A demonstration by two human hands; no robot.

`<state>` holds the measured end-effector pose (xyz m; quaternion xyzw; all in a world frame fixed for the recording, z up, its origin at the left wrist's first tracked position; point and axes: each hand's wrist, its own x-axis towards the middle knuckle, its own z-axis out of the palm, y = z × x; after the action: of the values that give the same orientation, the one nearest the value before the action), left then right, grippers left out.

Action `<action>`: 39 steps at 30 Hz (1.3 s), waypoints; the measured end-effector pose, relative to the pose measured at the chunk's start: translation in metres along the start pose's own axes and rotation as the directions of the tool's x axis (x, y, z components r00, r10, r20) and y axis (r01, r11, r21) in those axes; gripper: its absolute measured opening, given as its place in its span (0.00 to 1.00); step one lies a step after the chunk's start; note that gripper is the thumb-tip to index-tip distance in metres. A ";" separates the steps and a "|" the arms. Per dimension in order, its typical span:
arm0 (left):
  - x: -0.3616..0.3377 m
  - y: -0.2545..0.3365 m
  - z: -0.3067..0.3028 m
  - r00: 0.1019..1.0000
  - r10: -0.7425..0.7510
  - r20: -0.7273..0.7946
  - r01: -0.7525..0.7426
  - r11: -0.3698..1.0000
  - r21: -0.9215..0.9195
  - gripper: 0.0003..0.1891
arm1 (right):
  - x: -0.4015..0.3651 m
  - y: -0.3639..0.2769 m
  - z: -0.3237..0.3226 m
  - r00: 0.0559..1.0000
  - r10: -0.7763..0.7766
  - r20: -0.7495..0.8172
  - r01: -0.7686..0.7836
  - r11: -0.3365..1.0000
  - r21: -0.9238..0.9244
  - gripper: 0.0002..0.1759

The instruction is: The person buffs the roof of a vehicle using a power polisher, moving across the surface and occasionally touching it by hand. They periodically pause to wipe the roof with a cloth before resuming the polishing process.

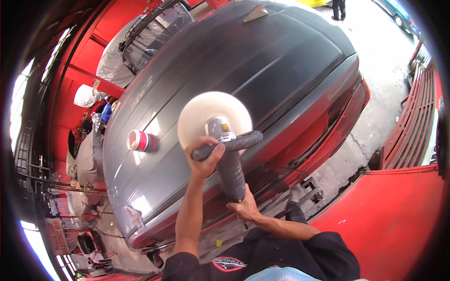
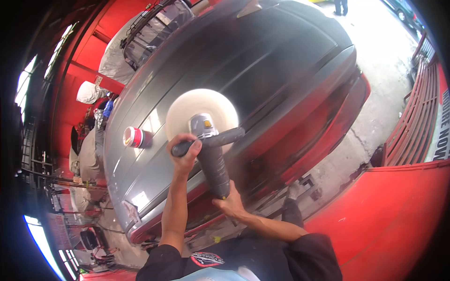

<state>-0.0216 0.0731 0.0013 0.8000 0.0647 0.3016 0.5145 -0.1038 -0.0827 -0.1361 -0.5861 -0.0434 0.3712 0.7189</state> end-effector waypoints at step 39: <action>-0.027 -0.050 -0.061 0.482 -0.235 -0.844 -0.048 0.955 -0.293 0.05 | 0.042 -0.153 -0.038 0.866 0.262 0.425 0.164 0.655 -0.738 0.51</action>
<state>-0.0660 0.1328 -0.0357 0.4513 0.3172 0.6417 0.5328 0.0191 -0.0948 -0.0295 -0.7153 -0.3602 0.4765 0.3627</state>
